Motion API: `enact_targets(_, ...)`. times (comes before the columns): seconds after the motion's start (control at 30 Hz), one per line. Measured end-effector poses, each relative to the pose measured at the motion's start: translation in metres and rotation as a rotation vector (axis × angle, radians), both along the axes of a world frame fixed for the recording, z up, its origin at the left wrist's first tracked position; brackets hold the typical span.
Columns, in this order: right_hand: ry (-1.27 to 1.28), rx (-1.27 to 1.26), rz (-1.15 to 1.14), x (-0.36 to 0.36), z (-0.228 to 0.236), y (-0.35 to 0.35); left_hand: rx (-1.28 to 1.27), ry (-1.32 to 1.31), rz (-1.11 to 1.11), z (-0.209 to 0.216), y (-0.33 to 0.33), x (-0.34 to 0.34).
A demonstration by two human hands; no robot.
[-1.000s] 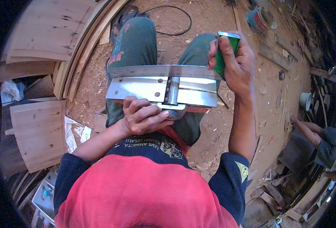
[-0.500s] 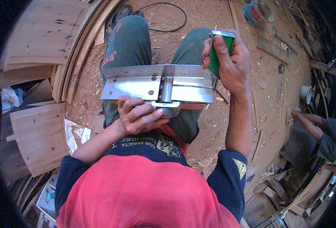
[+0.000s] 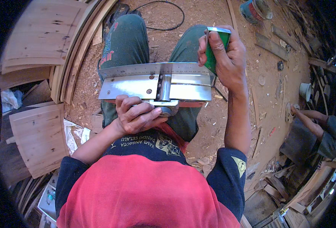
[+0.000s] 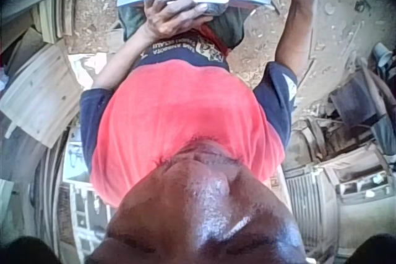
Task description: The person maintains a manual wood planer while sitting down. They use a ruler to check the alignment of the blades, use a small tool to tighten or adjust components on the planer body, and use a larger T-handle wrench to secure parts of the assembly.
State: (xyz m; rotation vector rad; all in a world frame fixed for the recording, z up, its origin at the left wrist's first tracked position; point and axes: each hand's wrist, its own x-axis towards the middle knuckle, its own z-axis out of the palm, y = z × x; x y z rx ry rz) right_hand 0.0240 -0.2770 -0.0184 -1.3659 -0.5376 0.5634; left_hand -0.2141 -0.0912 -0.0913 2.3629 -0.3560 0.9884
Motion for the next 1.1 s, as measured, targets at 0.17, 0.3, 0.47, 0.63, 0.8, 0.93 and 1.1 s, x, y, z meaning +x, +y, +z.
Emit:
enact_targets(0.17, 0.023, 0.044, -0.032, -0.0001, -0.0024, 0.0017, -0.004, 0.001, -0.003, 0.0012, 0.0002, 0.0007)
enact_targets(0.3, 0.007, 0.043, -0.034, -0.0008, -0.0019, 0.0021, 0.014, -0.015, -0.028, 0.0040, 0.0019, 0.0028)
enact_targets(0.47, -0.001, 0.023, -0.034, -0.0012, -0.0006, 0.0016, 0.013, -0.021, -0.022, 0.0024, 0.0008, 0.0023)
enact_targets(0.63, -0.016, 0.023, -0.026, -0.0012, -0.0021, 0.0000, -0.011, -0.010, 0.003, 0.0006, -0.0012, 0.0023)
enact_targets(0.8, -0.026, -0.016, -0.038, -0.0021, -0.0013, 0.0006, -0.013, -0.004, -0.011, 0.0002, -0.0004, 0.0020)
enact_targets(0.93, -0.024, -0.002, -0.030, -0.0001, -0.0037, -0.0009, 0.006, -0.010, -0.024, 0.0044, 0.0001, 0.0050)
enact_targets(1.1, -0.036, -0.008, -0.016, 0.0004, -0.0046, -0.0013, 0.006, -0.018, -0.010, 0.0031, -0.0008, 0.0039)
